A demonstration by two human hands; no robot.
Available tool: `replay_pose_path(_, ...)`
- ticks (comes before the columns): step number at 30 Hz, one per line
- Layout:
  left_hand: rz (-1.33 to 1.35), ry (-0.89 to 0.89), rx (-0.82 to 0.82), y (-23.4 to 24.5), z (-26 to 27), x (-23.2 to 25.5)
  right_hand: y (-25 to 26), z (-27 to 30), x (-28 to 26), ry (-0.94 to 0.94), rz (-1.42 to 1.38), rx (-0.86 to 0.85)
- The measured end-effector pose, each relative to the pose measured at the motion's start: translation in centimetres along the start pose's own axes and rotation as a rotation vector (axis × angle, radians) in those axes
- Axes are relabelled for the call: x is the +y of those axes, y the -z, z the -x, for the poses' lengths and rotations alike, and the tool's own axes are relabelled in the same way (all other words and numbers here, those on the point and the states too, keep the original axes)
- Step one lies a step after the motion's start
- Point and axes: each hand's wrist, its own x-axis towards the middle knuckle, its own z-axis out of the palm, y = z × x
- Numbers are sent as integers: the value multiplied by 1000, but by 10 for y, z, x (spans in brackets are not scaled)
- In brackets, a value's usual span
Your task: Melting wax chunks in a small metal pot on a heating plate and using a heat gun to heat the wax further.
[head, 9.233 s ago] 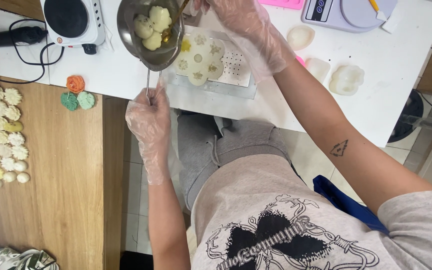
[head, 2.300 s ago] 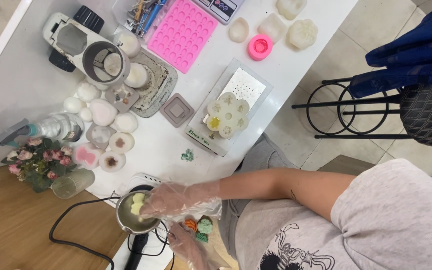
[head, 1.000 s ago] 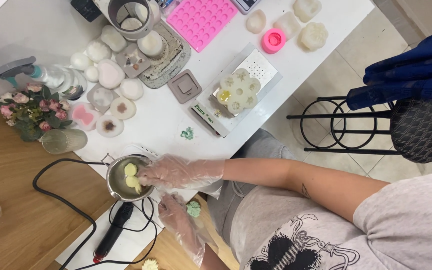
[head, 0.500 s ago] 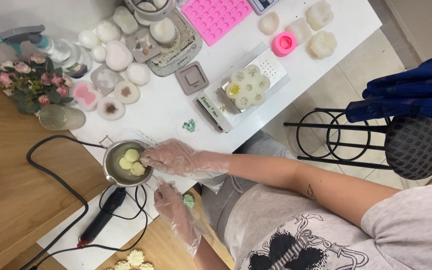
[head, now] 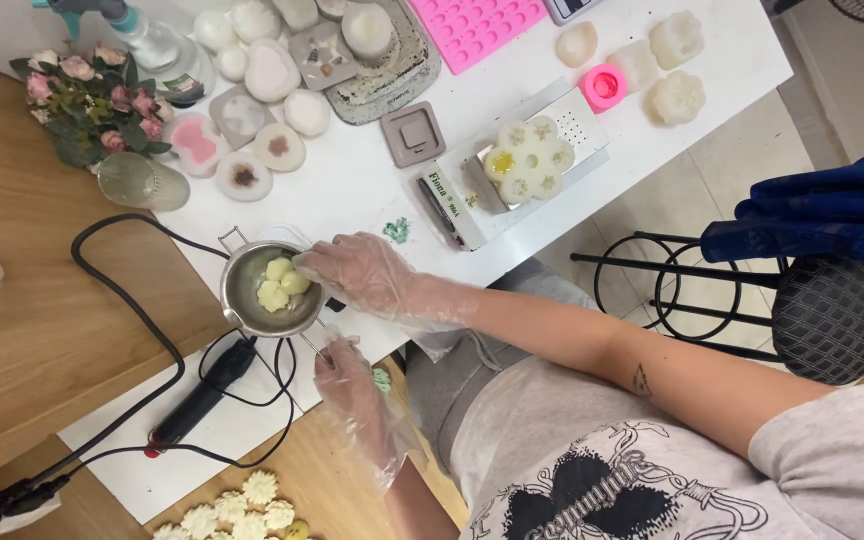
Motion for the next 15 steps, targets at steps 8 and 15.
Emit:
replay_pose_path(8,-176,-52,62,0,15,21,19,2,-16,81,-396,-37)
replay_pose_path(15,-151,3,81,-4,5,4,7,-6,4,219,-104,-113)
